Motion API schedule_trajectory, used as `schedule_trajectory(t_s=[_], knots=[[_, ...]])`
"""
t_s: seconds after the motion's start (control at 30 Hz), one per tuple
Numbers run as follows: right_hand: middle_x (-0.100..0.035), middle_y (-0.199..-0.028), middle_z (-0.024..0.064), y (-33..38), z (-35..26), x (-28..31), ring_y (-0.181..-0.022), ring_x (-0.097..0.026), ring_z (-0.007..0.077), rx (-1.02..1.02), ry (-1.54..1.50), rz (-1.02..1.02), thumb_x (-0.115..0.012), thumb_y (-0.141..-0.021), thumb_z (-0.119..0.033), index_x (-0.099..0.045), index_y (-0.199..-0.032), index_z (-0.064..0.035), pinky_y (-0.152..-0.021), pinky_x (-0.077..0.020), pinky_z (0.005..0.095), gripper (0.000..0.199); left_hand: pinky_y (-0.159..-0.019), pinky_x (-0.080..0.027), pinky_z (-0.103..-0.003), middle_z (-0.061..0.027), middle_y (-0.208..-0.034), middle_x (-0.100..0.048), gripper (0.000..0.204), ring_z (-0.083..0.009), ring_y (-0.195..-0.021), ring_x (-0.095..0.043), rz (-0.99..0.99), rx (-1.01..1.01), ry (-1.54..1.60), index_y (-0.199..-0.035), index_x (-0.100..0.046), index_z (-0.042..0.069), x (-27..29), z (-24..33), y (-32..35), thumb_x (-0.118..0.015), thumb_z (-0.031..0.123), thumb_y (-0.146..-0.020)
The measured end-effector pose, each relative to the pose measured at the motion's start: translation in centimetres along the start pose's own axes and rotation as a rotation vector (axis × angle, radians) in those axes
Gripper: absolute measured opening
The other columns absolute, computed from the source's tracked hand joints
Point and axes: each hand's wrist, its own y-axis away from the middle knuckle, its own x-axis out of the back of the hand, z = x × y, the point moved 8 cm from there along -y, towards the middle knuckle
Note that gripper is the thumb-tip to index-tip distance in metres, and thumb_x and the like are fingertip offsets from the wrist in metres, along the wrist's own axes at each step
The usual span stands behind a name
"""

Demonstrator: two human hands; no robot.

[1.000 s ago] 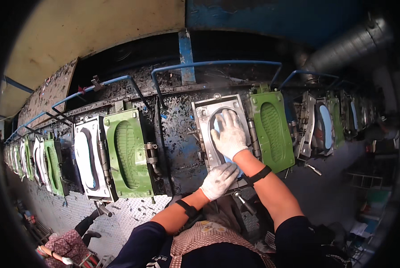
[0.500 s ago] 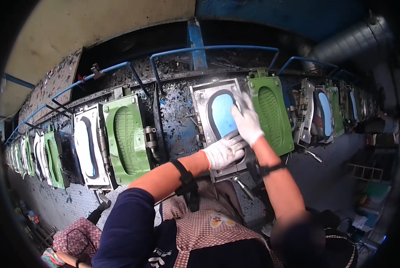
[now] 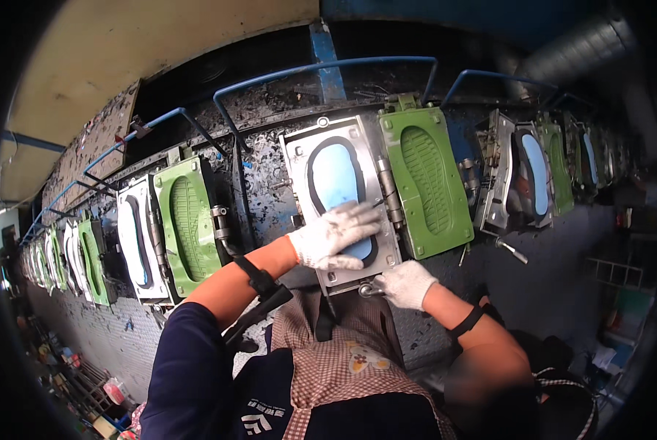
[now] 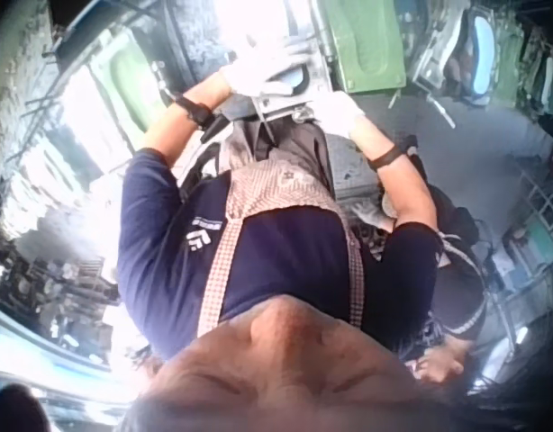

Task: Placing and securing blue shoe sole components into metal molds on an industrial assembly line.

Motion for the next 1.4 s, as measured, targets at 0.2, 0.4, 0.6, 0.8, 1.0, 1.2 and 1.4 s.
schedule_trajectory(t_s=[0.2, 0.4, 0.6, 0.8, 1.0, 1.2, 1.4], knots=[[-0.071, -0.101, 0.0118, -0.8, -1.7, 0.2, -0.100, -0.071, 0.0304, -0.067, -0.030, -0.030, -0.069, -0.085, -0.022, -0.068, -0.103, -0.0080, -0.084, -0.0577, 0.0433, 0.023, -0.099, -0.049, -0.038, -0.0144, -0.121, -0.062, 0.046, -0.0218, -0.110, -0.060, 1.800, 1.034, 0.799, -0.135, -0.058, 0.003, 1.5, -19.3, 20.6, -0.049, 0.040, -0.109], [-0.069, -0.108, 0.0136, 1.6, 0.9, 2.0, -0.103, -0.068, 0.0330, -0.201, -0.462, 0.148, -0.066, -0.094, -0.040, -0.068, -0.112, -0.0067, -0.088, -0.0556, 0.0413, 0.038, -0.079, -0.052, -0.035, -0.0073, -0.082, -0.071, 0.057, -0.0232, -0.079, -0.065, 1.756, 0.968, 1.565, -0.109, -0.072, 0.006, -11.2, -14.8, 16.8, -0.045, 0.056, -0.108], [-0.070, -0.107, 0.0170, 0.0, 4.5, 4.3, -0.100, -0.069, 0.0382, -0.251, -0.483, 0.524, -0.054, -0.102, -0.029, -0.065, -0.112, -0.0044, -0.089, -0.0559, 0.0461, 0.029, -0.096, -0.053, -0.039, -0.0195, -0.105, -0.074, 0.036, -0.0340, -0.103, -0.071, 0.939, 1.316, 0.292, -0.116, -0.072, 0.002, -12.6, -4.8, 23.5, -0.060, 0.034, -0.103], [-0.072, -0.105, 0.0212, -4.5, 5.6, 4.5, -0.098, -0.069, 0.0408, -0.341, -0.330, 0.442, -0.050, -0.099, -0.025, -0.066, -0.105, -0.0024, -0.088, -0.0558, 0.0492, 0.028, -0.103, -0.052, -0.047, -0.0158, -0.124, -0.066, 0.036, -0.0362, -0.116, -0.064, 0.831, 0.494, -0.287, -0.117, -0.067, 0.005, 0.5, 6.7, 5.8, -0.077, 0.009, -0.082], [-0.071, -0.093, 0.0255, 3.5, 7.2, -0.4, -0.090, -0.069, 0.0442, -0.248, -0.296, -0.041, -0.048, -0.100, -0.032, -0.061, -0.094, -0.0017, -0.081, -0.0560, 0.0521, 0.033, -0.109, -0.048, -0.050, -0.0186, -0.133, -0.061, 0.049, -0.0408, -0.127, -0.058, 0.640, 0.463, -0.331, -0.122, -0.064, 0.004, -0.9, 5.8, 2.8, -0.082, 0.014, -0.077], [-0.072, -0.110, 0.0230, 17.6, 12.3, -7.3, -0.105, -0.067, 0.0445, -0.662, -0.480, -0.039, -0.048, -0.100, -0.039, -0.071, -0.105, -0.0048, -0.093, -0.0530, 0.0513, 0.042, -0.118, -0.036, -0.055, -0.0235, -0.145, -0.054, 0.061, -0.0431, -0.141, -0.046, 0.601, 0.697, -0.471, -0.141, -0.054, 0.001, 4.3, -1.7, -2.0, -0.067, 0.036, -0.093], [-0.071, -0.109, 0.0189, 21.1, 13.6, -0.6, -0.101, -0.068, 0.0416, -0.556, -0.649, 0.338, -0.057, -0.101, -0.031, -0.068, -0.108, -0.0065, -0.089, -0.0544, 0.0463, 0.027, -0.099, -0.045, -0.049, -0.0077, -0.114, -0.070, 0.024, -0.0290, -0.105, -0.066, 0.599, 0.788, -0.596, -0.108, -0.067, 0.013, 8.0, -6.2, -4.9, -0.060, 0.033, -0.095]])
